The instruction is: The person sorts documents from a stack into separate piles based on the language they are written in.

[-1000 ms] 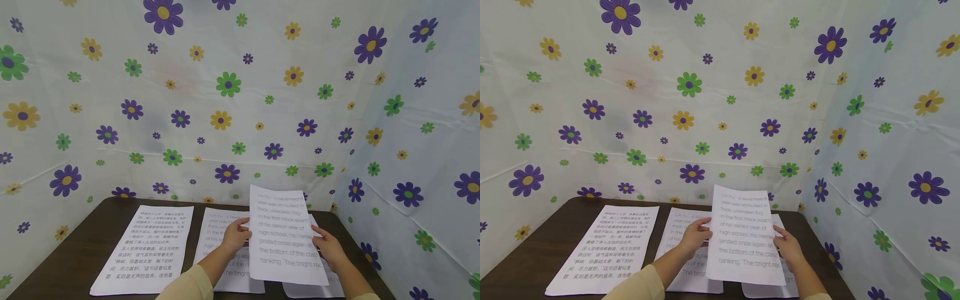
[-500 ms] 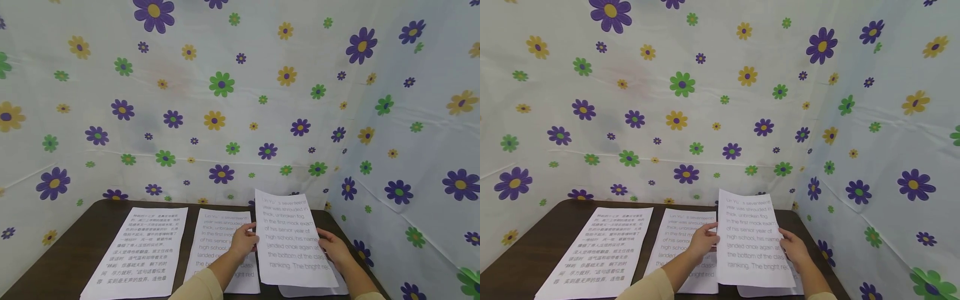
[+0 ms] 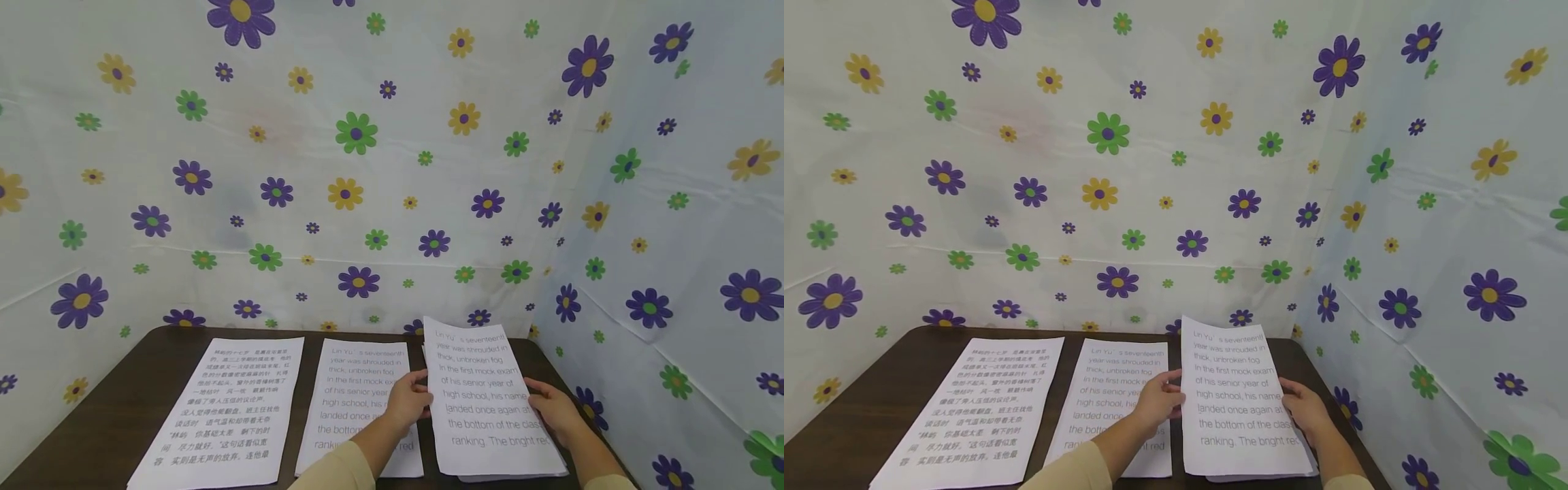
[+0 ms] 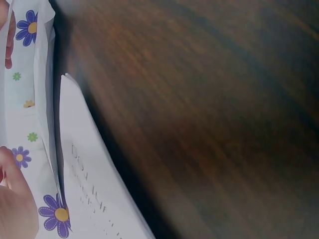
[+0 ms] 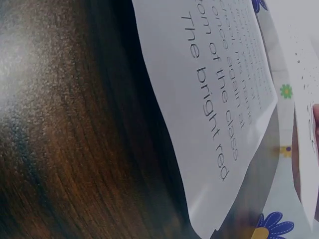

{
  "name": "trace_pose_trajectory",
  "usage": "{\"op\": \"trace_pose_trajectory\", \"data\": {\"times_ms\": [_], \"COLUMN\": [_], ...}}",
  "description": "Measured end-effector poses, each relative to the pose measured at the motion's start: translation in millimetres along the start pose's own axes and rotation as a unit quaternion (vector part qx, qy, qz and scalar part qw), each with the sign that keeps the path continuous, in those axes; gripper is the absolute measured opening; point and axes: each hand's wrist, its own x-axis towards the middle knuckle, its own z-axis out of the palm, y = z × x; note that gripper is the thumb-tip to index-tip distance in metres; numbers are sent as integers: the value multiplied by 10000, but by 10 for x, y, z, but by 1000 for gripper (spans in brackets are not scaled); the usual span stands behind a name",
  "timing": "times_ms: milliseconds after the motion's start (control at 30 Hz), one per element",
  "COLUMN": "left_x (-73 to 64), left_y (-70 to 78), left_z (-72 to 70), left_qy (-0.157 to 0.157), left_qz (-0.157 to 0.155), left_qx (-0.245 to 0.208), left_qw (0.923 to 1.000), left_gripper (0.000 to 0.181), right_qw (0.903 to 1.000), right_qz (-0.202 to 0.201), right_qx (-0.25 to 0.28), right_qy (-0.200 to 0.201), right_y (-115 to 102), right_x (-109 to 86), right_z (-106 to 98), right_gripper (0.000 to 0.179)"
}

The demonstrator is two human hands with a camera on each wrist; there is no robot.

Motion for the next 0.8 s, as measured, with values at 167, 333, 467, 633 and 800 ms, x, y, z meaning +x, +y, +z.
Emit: {"op": "trace_pose_trajectory", "data": {"times_ms": [167,333,467,633,800], "left_x": [-11,-41,-47,-64,-93], "left_y": [-30,-73,-134,-208,-234], "left_z": [33,65,96,109,123], "left_qy": [1,-4,48,112,2], "left_qz": [-30,-73,-133,-197,-325], "left_qx": [120,140,185,248,266], "left_qw": [9999,9999,9997,9994,9991], "left_gripper": [55,55,55,55,56], "right_qw": [10000,10000,9994,9981,9964], "right_qz": [-54,-26,58,181,284], "right_qx": [-8,-67,-333,-547,-750], "right_qy": [-7,7,104,216,269], "right_y": [33,48,54,127,212], "right_x": [19,10,8,74,142], "right_z": [9,46,81,121,125], "right_gripper": [52,51,50,49,47]}}
